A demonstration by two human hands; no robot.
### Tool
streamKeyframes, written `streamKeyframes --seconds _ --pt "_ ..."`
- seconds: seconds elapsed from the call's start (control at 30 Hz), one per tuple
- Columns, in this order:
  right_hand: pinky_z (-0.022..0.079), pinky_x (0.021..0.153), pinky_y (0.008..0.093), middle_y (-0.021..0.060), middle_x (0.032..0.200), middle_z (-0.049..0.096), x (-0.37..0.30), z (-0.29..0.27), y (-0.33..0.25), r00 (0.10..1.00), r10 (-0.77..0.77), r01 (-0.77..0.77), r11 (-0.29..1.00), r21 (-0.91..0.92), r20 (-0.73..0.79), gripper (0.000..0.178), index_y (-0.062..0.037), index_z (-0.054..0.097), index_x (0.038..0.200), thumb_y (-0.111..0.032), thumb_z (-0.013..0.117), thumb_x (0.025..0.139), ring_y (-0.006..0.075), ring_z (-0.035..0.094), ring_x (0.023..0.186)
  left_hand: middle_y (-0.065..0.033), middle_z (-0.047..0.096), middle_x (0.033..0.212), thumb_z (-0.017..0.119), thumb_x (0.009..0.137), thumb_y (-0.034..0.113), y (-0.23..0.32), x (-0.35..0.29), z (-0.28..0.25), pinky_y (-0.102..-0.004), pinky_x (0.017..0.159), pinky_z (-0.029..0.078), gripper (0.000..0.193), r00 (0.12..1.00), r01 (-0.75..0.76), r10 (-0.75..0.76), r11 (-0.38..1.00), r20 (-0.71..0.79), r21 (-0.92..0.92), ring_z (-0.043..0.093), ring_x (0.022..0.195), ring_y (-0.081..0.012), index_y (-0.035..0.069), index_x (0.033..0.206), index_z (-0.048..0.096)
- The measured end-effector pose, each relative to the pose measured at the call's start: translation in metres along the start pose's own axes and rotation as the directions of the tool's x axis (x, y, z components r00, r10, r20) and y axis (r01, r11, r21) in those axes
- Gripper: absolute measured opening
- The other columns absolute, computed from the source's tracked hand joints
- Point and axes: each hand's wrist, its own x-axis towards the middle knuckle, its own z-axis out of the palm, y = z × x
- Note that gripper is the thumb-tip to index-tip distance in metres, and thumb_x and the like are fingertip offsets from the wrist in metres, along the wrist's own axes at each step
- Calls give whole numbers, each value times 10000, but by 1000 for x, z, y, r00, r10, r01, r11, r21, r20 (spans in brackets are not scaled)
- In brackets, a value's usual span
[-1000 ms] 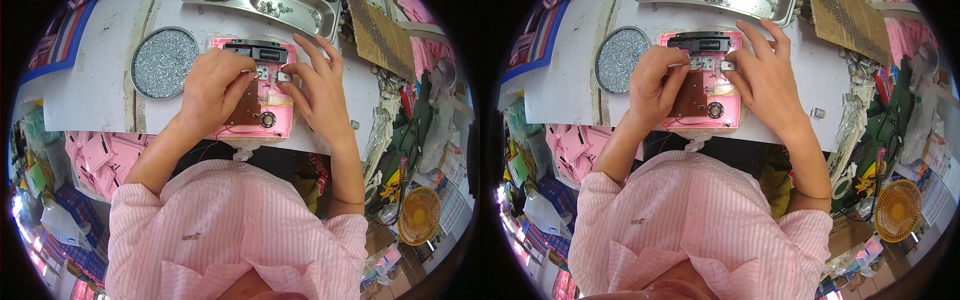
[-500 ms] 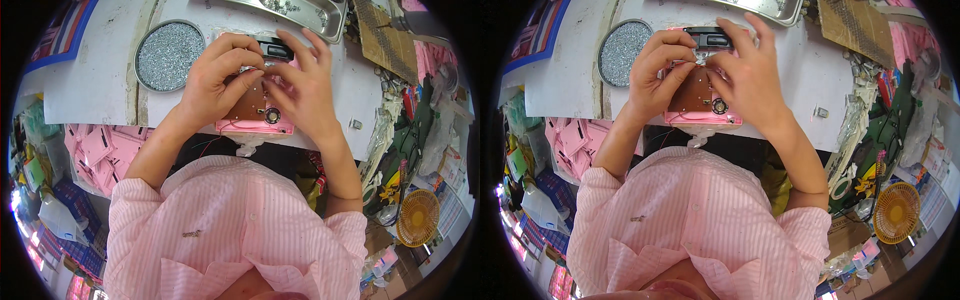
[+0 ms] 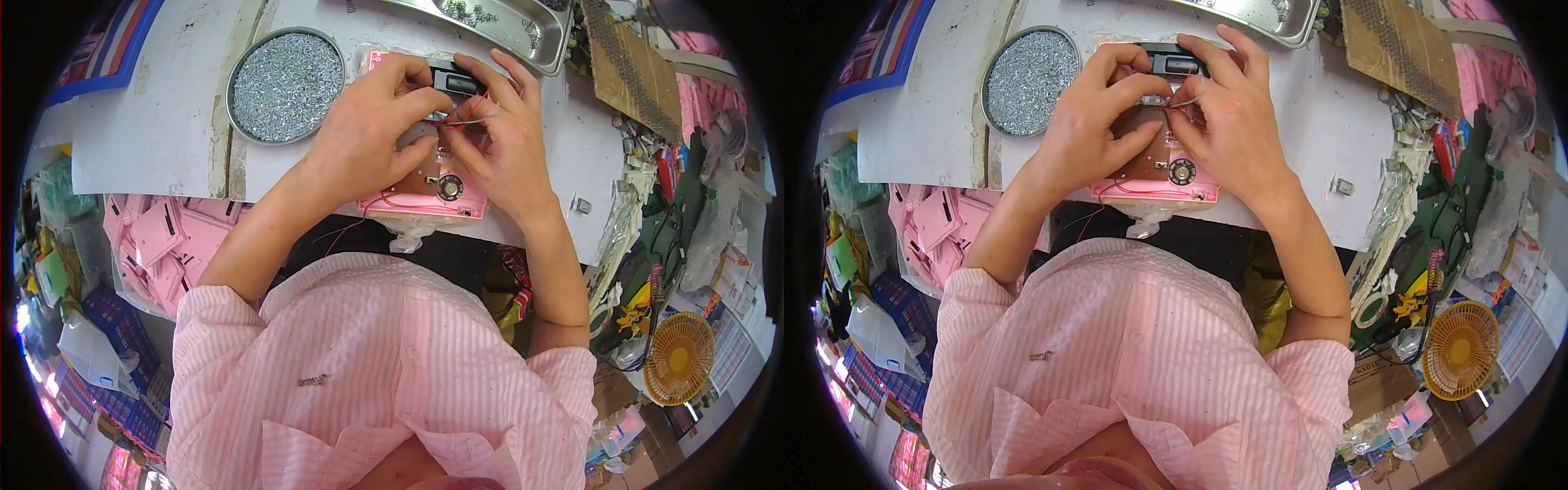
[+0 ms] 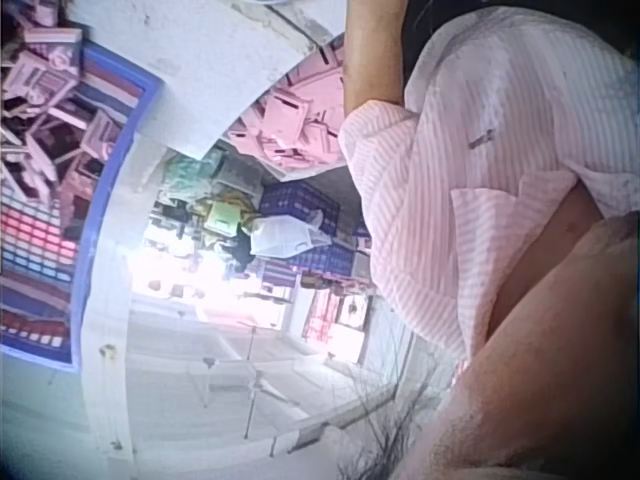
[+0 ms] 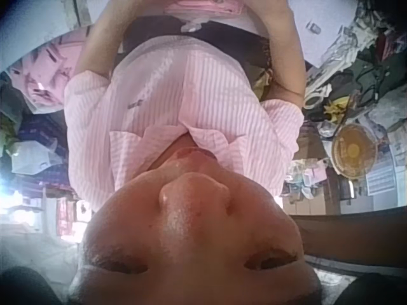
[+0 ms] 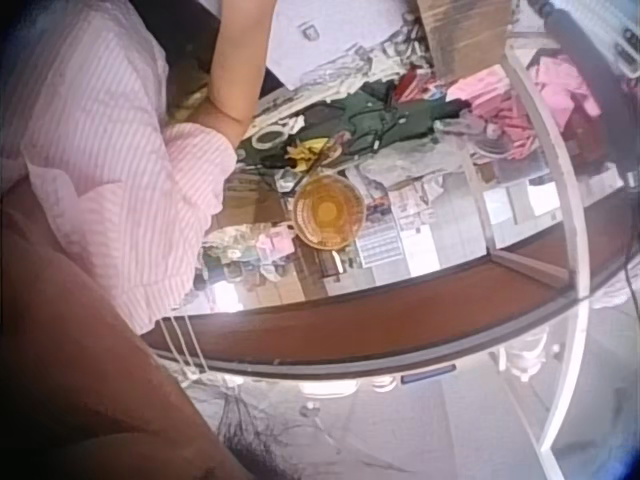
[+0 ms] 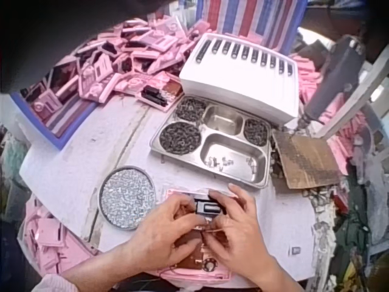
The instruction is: Assembling a pink electronic device by soldering internal components and securing the casing with an electric screwdriver.
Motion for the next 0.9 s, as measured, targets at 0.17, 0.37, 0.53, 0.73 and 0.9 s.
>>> streamKeyframes --seconds 0.17,0.37,0.53,0.73,0.9 --pt "396 1074 475 121 1311 637 -7 -3 0 997 48 -45 998 45 -63 134 -62 678 831 -70 724 705 408 419 1334 -103 577 1086 779 740 71 3 4 6 -376 789 532 213 1000 5 -7 995 13 99 633 908 -271 62 941 709" --pt "402 1061 473 110 1299 633 -9 -2 0 997 50 -53 998 -42 -66 118 -64 677 811 -77 726 705 407 423 1322 -101 595 1065 770 747 55 -5 -5 7 -377 749 534 155 993 -42 47 998 -110 43 649 860 -271 33 877 689" --pt "409 1053 474 105 1297 624 -3 2 -9 997 -2 -3 998 -63 -77 101 -73 706 801 -86 743 708 415 430 1303 -108 607 1104 774 750 34 -9 -8 1 -362 779 549 155 991 -42 48 998 -127 46 670 891 -260 16 871 679" --pt "412 1051 482 95 1281 627 5 13 -10 998 -51 47 996 -79 -47 119 -74 705 797 -93 765 696 425 435 1292 -136 596 1137 760 732 17 -12 -8 -2 -370 775 553 170 992 -65 68 997 -110 32 674 892 -276 5 866 656" --pt "423 978 454 84 1172 658 4 3 -16 989 -40 22 991 -128 -145 112 -76 676 767 -89 770 707 370 497 1186 -168 580 1135 716 737 8 -8 -5 7 -382 752 548 186 985 13 -1 998 -171 69 658 850 -313 -1 906 640"
